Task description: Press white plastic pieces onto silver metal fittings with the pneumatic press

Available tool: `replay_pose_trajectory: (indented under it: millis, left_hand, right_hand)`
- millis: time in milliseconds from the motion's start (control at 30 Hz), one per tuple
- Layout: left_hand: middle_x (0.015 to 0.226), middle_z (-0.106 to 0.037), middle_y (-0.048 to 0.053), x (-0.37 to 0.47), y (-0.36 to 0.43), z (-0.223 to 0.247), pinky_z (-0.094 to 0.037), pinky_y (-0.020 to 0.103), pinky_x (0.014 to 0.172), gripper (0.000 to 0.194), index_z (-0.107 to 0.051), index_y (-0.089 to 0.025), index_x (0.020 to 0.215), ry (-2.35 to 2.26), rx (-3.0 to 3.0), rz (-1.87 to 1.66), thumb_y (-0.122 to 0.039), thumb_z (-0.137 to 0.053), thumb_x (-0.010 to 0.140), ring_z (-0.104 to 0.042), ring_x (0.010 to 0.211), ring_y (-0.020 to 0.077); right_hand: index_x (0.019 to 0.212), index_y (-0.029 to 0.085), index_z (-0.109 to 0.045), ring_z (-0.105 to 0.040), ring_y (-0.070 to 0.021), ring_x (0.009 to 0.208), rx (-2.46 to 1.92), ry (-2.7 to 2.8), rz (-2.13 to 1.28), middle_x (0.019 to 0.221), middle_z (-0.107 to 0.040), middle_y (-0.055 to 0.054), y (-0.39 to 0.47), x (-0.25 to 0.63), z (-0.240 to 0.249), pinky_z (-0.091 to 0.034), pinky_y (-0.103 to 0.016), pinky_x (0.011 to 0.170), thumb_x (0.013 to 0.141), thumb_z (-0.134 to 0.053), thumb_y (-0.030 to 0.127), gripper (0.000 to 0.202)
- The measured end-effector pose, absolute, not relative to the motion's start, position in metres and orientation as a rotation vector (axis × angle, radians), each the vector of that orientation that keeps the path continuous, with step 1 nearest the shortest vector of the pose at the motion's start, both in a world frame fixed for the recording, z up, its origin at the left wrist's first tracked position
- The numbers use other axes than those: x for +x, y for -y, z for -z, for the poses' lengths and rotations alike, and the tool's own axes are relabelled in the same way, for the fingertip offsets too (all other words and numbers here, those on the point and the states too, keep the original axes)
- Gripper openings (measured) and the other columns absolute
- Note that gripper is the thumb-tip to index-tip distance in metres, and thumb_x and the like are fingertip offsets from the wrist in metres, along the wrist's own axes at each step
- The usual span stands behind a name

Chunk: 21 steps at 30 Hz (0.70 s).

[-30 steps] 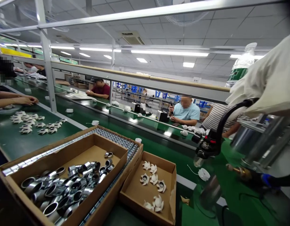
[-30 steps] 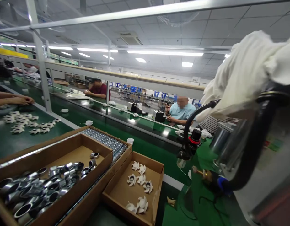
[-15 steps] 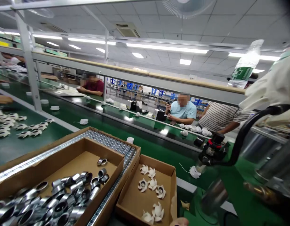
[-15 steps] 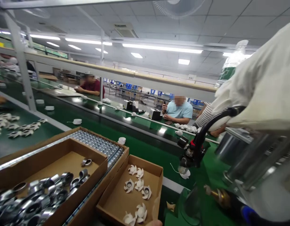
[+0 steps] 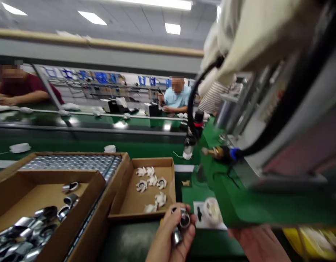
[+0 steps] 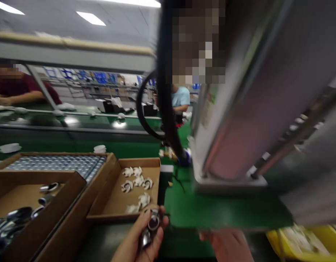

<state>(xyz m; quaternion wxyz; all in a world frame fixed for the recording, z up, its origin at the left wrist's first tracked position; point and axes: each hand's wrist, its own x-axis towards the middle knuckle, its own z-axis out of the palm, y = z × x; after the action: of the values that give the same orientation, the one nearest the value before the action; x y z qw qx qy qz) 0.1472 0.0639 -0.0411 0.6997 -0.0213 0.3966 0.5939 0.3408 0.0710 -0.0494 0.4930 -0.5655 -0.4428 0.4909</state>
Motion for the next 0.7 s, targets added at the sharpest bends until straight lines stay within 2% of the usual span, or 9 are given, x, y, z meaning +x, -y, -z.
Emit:
replay_pose_trajectory:
  millis: [33,100,167,233,333,533,600,700]
  left_hand:
    - [0.079,-0.067,0.004,0.150,-0.062,0.040,-0.056,0.021,0.059,0.032,-0.058,-0.017,0.097,-0.889,-0.033,-1.347,-0.003,-0.067,0.071,-0.068,0.072,0.0168]
    - [0.086,-0.066,0.004,0.155,-0.057,0.041,-0.057,0.022,0.065,0.031,-0.060,-0.017,0.096,-0.898,0.010,-1.393,0.001,-0.065,0.071,-0.068,0.077,0.0161]
    - [0.090,-0.065,0.004,0.159,-0.052,0.045,-0.058,0.023,0.068,0.028,-0.061,-0.016,0.092,-0.937,0.058,-1.413,0.001,-0.065,0.070,-0.067,0.080,0.0172]
    - [0.091,-0.063,0.005,0.164,-0.047,0.052,-0.056,0.021,0.061,0.029,-0.062,-0.016,0.093,-0.938,0.129,-1.429,0.000,-0.066,0.069,-0.065,0.078,0.0164]
    - [0.087,-0.061,0.006,0.172,-0.038,0.061,-0.047,0.015,0.047,0.027,-0.062,-0.016,0.096,-0.865,0.195,-1.485,-0.006,-0.067,0.072,-0.059,0.066,0.0107]
    - [0.077,-0.056,0.004,0.187,-0.021,0.069,-0.029,0.009,0.032,0.009,-0.061,-0.013,0.089,-0.740,0.048,-1.472,-0.019,-0.059,0.083,-0.041,0.048,0.0029]
    - [0.076,-0.057,0.004,0.188,-0.017,0.069,-0.034,0.008,0.033,0.012,-0.060,-0.014,0.091,-0.741,-0.011,-1.444,-0.024,-0.056,0.085,-0.046,0.050,0.0042]
    - [0.079,-0.060,0.006,0.188,-0.014,0.069,-0.051,0.016,0.045,0.018,-0.059,-0.015,0.097,-0.826,-0.089,-1.430,-0.028,-0.057,0.085,-0.060,0.060,0.0110]
  right_hand:
    - [0.097,0.023,-0.061,-0.060,-0.0206,0.084,-1.372,1.015,-1.221,0.092,-0.063,-0.004,-0.073,0.342,0.056,-0.053,-0.036,0.064,0.082,-0.063,0.038,0.021]
    - [0.084,0.019,-0.063,-0.059,-0.0188,0.071,-1.269,0.876,-1.340,0.076,-0.062,-0.003,-0.078,0.343,0.066,-0.052,-0.034,0.059,0.077,-0.068,0.038,0.021]
    - [0.075,0.018,-0.063,-0.058,-0.0168,0.065,-1.059,0.705,-1.514,0.069,-0.061,-0.003,-0.082,0.343,0.070,-0.050,-0.030,0.056,0.072,-0.073,0.034,0.019]
    - [0.074,0.017,-0.064,-0.057,-0.0142,0.064,-0.865,0.547,-1.669,0.073,-0.063,-0.004,-0.084,0.341,0.067,-0.049,-0.027,0.056,0.071,-0.074,0.030,0.017]
    - [0.077,0.014,-0.065,-0.055,-0.0104,0.063,-0.753,0.419,-1.810,0.078,-0.063,-0.004,-0.087,0.336,0.060,-0.049,-0.022,0.056,0.075,-0.070,0.028,0.014]
    - [0.077,0.013,-0.065,-0.053,-0.0084,0.066,-0.461,0.315,-2.057,0.078,-0.058,-0.003,-0.098,0.322,0.052,-0.048,-0.018,0.059,0.081,-0.063,0.024,0.012]
    - [0.078,0.014,-0.064,-0.051,-0.0076,0.065,-0.344,0.299,-2.087,0.079,-0.057,-0.002,-0.100,0.319,0.051,-0.048,-0.017,0.059,0.081,-0.062,0.022,0.009]
    - [0.078,0.014,-0.063,-0.050,-0.0072,0.065,-0.242,0.301,-2.089,0.079,-0.056,-0.001,-0.102,0.316,0.050,-0.047,-0.017,0.059,0.081,-0.061,0.020,0.008]
